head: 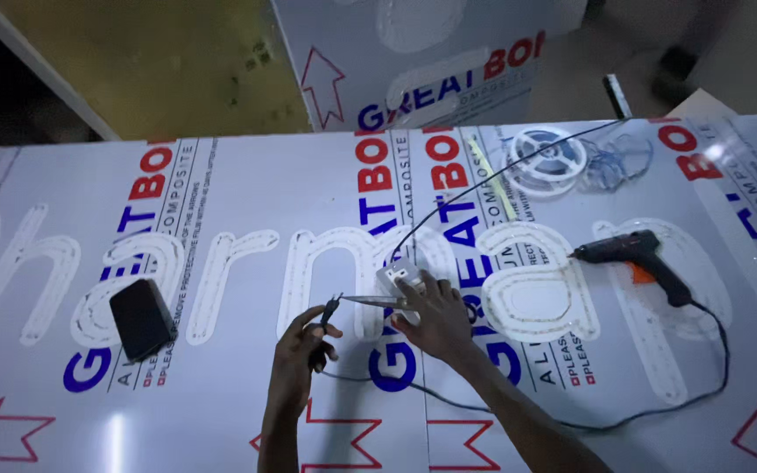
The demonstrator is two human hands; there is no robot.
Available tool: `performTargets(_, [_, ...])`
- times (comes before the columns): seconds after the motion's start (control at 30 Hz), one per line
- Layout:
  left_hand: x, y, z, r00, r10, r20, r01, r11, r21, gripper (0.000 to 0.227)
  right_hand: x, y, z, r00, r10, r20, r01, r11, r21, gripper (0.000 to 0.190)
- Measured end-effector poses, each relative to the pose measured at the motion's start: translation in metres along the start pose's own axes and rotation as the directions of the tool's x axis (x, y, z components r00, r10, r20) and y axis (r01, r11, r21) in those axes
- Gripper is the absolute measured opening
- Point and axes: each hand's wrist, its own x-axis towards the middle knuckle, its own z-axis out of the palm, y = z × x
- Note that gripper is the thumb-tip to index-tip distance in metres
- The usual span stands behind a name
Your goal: The person uses a hot glue gun to apply adhesive along the edges of white LED letter outlines on a large white board. They then plug a power strip into a wall socket and continue applying glue to the letters.
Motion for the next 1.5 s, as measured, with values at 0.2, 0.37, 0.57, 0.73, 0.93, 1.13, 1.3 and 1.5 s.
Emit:
performTargets(0.2, [0.009, 0.008, 0.005, 0.996, -0.045, -0.071, 0.041, 0.998, -0.057, 0.051, -0.011, -0.018, -0.031, 0.962, 0.123, 0.245, -0.149, 0.985, 0.088, 0.073])
performTargets(0.37, [0.033, -0.029, 0.001, 0.997, 0.062, -0.044, -0.067, 0.99, -0.121, 0.047, -0.039, -0.02, -0.03, 0.941, 0.162, 0.298, -0.157, 0.987, -0.041, 0.048])
performTargets(0.57, [0.04, -0.021, 0.029, 0.995, 0.074, 0.074, -0.066, 0.991, -0.113, 0.054, -0.037, 0.001, -0.069, 0.886, 0.241, 0.395, -0.392, 0.845, 0.363, 0.027])
performTargets(0.73, [0.058, -0.042, 0.045, 0.994, 0.046, 0.103, -0.035, 0.994, -0.105, 0.041, -0.04, 0.014, -0.072, 0.843, 0.335, 0.421, -0.537, 0.577, 0.616, 0.02])
performTargets(0.93, [0.06, -0.051, 0.081, 0.996, -0.088, -0.028, 0.082, 0.981, -0.177, 0.045, -0.041, -0.001, -0.067, 0.86, 0.312, 0.404, -0.509, 0.464, 0.725, 0.014])
performTargets(1.13, [0.048, -0.024, 0.109, 0.984, -0.176, 0.003, 0.174, 0.967, -0.188, 0.037, -0.032, 0.022, -0.071, 0.874, 0.038, 0.485, -0.485, 0.156, 0.861, 0.021])
performTargets(1.3, [0.034, -0.003, 0.132, 0.953, -0.288, -0.096, 0.208, 0.847, -0.489, 0.042, -0.081, 0.068, 0.075, 0.995, -0.072, 0.072, -0.101, -0.755, 0.648, 0.118])
performTargets(1.5, [0.032, -0.006, 0.156, 0.984, -0.115, -0.138, 0.041, 0.894, -0.446, 0.028, -0.033, -0.018, -0.04, 0.947, 0.152, 0.285, -0.147, -0.584, 0.798, 0.043])
